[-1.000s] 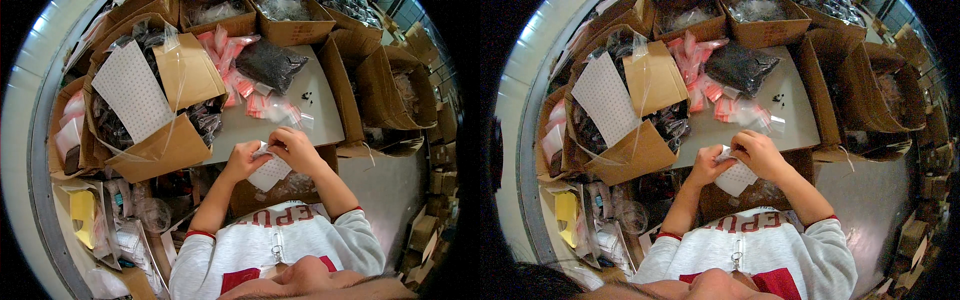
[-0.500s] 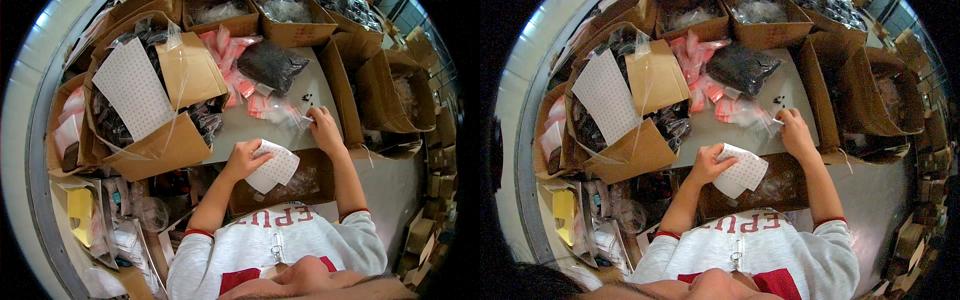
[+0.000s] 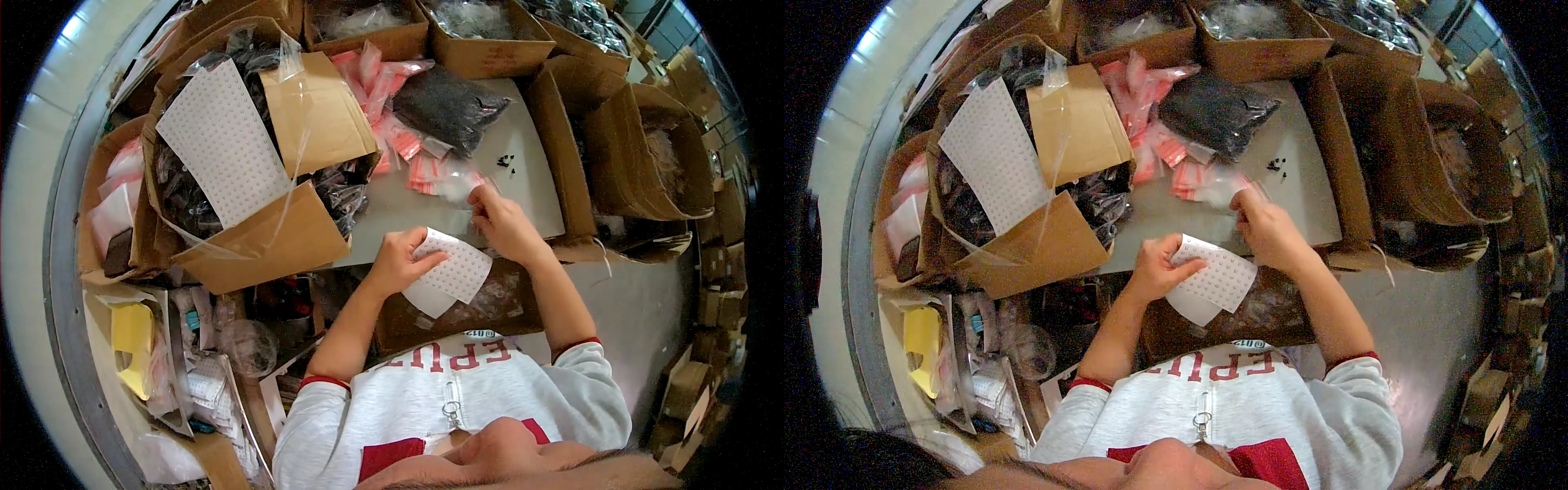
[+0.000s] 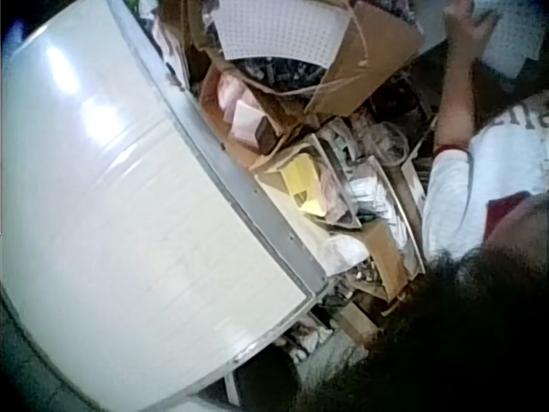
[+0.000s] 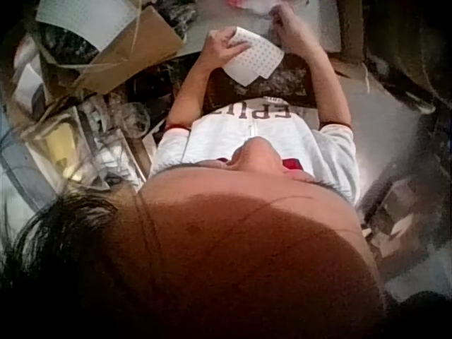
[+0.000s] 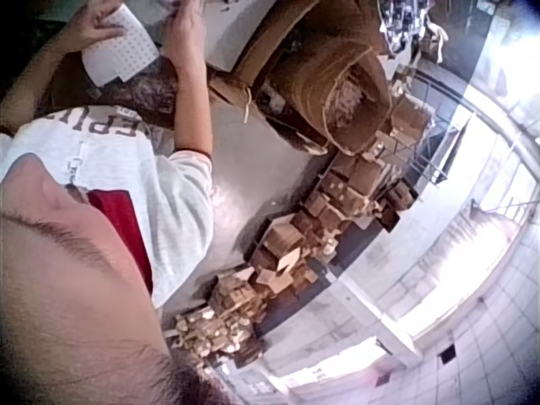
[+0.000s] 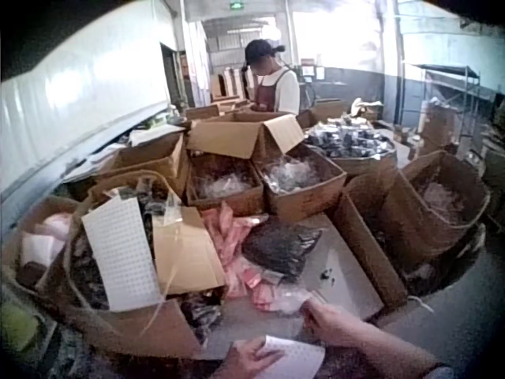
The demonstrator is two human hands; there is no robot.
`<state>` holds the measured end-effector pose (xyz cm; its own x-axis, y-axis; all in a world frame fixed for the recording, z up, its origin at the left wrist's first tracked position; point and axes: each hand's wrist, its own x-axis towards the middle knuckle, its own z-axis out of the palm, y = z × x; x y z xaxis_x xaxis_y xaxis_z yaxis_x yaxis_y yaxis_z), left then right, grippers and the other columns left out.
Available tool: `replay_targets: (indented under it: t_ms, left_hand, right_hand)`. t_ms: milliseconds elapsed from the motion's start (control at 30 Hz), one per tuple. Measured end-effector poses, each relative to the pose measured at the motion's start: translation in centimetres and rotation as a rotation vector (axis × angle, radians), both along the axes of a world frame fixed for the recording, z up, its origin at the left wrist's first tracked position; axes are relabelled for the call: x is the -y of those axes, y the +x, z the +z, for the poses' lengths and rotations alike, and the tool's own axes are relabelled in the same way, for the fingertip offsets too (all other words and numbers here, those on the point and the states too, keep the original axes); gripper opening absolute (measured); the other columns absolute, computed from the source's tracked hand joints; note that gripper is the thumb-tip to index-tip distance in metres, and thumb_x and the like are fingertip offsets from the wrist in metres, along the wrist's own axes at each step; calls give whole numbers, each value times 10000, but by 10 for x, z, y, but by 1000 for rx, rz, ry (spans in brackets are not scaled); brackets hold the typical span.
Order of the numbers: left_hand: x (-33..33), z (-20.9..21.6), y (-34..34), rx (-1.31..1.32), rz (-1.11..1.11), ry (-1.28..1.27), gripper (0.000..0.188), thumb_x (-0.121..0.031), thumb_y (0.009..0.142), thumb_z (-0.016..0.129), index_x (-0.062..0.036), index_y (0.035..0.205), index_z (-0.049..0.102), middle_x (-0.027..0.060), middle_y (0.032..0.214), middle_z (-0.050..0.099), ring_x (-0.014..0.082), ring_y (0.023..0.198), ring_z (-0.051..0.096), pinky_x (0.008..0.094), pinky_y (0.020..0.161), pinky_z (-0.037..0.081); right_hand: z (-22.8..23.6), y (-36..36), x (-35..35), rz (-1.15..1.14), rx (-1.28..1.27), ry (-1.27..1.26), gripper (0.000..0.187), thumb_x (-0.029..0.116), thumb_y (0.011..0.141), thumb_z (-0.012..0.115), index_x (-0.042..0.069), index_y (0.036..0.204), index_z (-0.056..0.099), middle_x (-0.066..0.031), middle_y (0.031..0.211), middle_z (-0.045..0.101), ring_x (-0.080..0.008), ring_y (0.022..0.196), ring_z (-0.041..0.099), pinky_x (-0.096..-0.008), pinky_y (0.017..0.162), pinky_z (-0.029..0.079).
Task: Sorting small black furniture hardware parts into plastic bags and handling sticker sheets.
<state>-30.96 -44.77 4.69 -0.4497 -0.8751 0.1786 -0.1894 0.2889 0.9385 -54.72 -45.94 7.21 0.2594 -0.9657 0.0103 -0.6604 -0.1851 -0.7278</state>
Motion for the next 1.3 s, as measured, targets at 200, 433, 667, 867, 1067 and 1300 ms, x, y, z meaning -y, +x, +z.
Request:
replay_targets:
  t_ms: [200,433,667,867,1067,1300]
  left_hand:
    - [1,-8,3,0,-10,-9,220,-132,780,781,26,870,657,139,769,699,157,672,675,312,592,510]
    - [2,-4,2,14,-26,-23,220,-135,784,777,26,865,652,148,772,698,175,680,685,316,592,511]
    - [0,-11,4,17,-16,-9,211,-126,782,777,20,869,651,138,772,697,171,678,680,310,596,510]
    - [0,-4,3,13,-18,-51,202,-113,775,777,13,877,657,131,777,701,172,677,681,312,597,512]
    - [0,-4,2,-35,-17,-31,196,-111,782,773,15,868,650,124,765,705,160,672,684,305,581,510]
    - [1,-9,4,-16,-30,-46,207,-108,774,784,13,872,646,114,756,704,143,662,673,297,589,517]
  right_hand:
    - [8,5,-6,-202,-215,-15,310,83,810,691,66,1045,489,-179,893,619,-397,898,608,-462,774,467]
    - [-15,-18,16,-175,-202,-183,197,106,811,695,8,938,580,-204,1098,558,-398,1061,537,-437,905,449]
    - [-14,-24,11,-392,-251,-41,266,162,764,771,18,903,596,-185,1083,537,-387,1069,498,-444,909,426]
    - [-15,-37,-23,-449,-244,-100,373,202,710,828,80,979,601,-149,1110,516,-356,1093,471,-438,922,414]
    - [-6,-37,-33,-444,-230,-46,428,167,709,825,97,1052,579,-135,1152,503,-345,1129,453,-437,954,402]
    - [9,-25,-35,-288,-18,-93,315,91,774,754,41,1039,591,-125,1046,587,-316,1032,543,-368,846,485]
